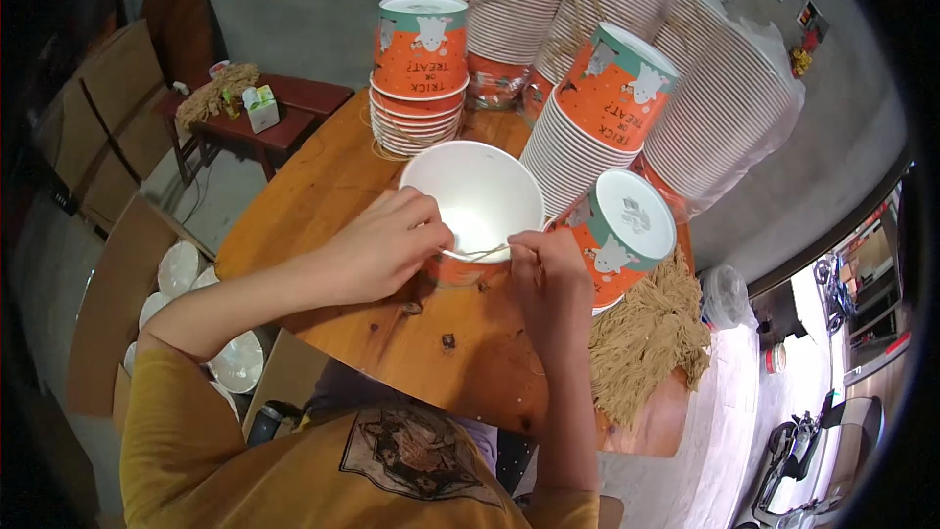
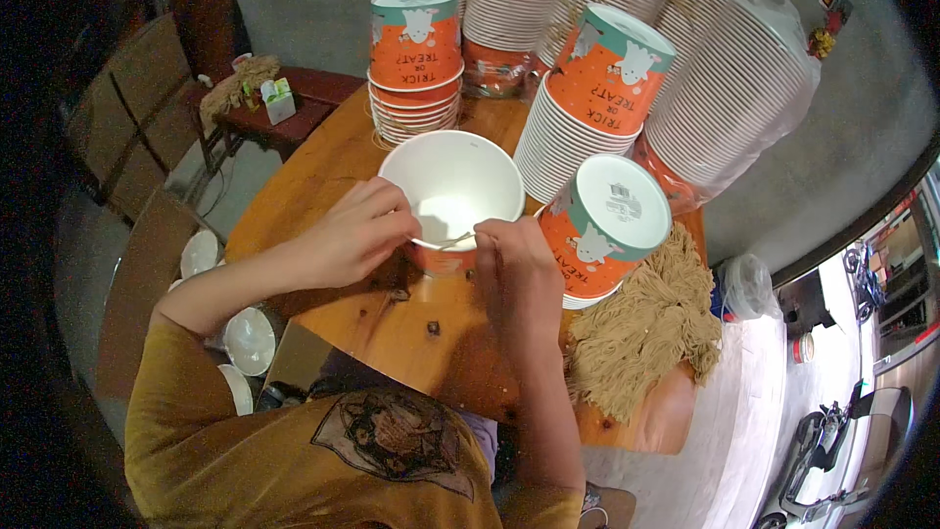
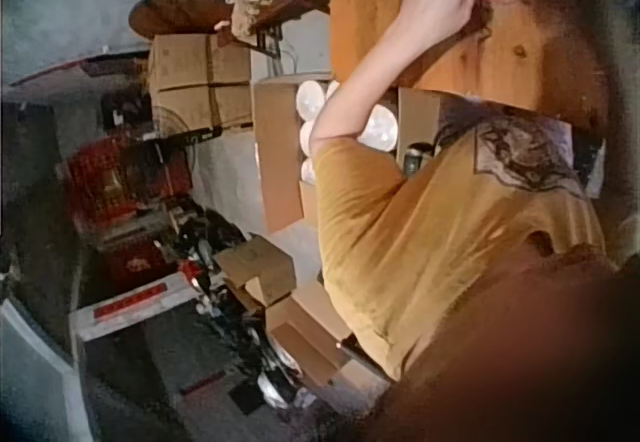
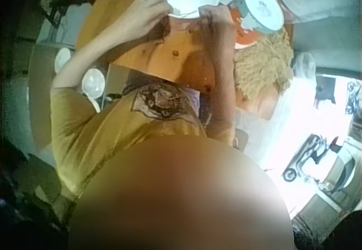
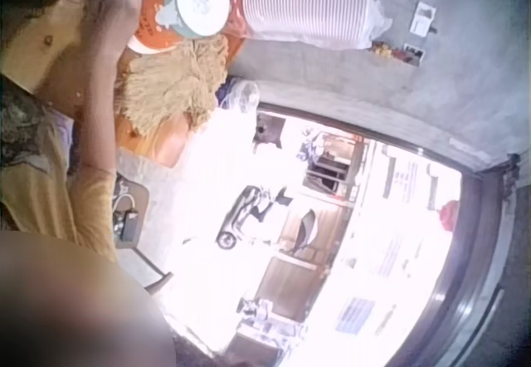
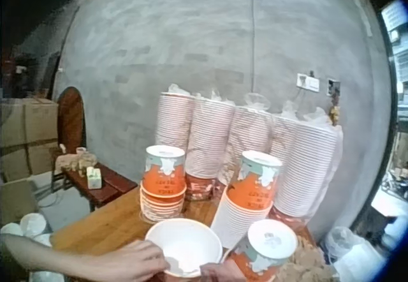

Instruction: Threading strings through pre-punched holes in paper buckets to create handles.

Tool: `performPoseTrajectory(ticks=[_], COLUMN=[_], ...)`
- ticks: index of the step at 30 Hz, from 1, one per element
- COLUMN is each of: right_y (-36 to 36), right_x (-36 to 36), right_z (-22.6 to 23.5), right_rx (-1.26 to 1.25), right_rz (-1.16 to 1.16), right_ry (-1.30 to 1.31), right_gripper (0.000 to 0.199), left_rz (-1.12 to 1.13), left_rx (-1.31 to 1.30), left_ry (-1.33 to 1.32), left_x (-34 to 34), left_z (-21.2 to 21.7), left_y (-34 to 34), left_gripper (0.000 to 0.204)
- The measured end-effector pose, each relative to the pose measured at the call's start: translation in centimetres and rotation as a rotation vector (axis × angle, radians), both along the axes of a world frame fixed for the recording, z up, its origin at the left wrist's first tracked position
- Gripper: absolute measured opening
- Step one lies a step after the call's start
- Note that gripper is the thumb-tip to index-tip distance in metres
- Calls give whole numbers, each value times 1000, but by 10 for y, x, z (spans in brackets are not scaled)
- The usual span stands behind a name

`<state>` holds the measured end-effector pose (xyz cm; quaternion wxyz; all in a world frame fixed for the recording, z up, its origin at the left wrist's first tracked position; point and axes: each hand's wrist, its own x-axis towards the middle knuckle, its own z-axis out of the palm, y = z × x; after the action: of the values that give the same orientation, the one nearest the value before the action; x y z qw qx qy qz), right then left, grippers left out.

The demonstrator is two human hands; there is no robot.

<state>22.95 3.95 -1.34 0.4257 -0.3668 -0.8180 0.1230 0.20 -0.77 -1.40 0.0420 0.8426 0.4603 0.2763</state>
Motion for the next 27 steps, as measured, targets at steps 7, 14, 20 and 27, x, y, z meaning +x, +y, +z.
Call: performPoseTrajectory(ticks=[7, 14, 20, 27], right_y=[13, 18, 29, 36], right_x=[-33, -47, -53, -59], right_z=[-10, -4, 4, 7], right_rx=[178, 132, -217, -286], right_rz=[-32, -22, 22, 87], right_ry=[-150, -243, -401, -431], right_gripper=[6, 11, 22, 24], left_rz=[49, 259, 363, 371], left_rx=[62, -143, -227, -358], left_ry=[-93, -172, 13, 264], left_x=[-22, 9, 13, 8], left_z=[-6, 1, 2, 8], left_y=[-2, 3, 21, 38], left_gripper=[13, 16, 15, 23])
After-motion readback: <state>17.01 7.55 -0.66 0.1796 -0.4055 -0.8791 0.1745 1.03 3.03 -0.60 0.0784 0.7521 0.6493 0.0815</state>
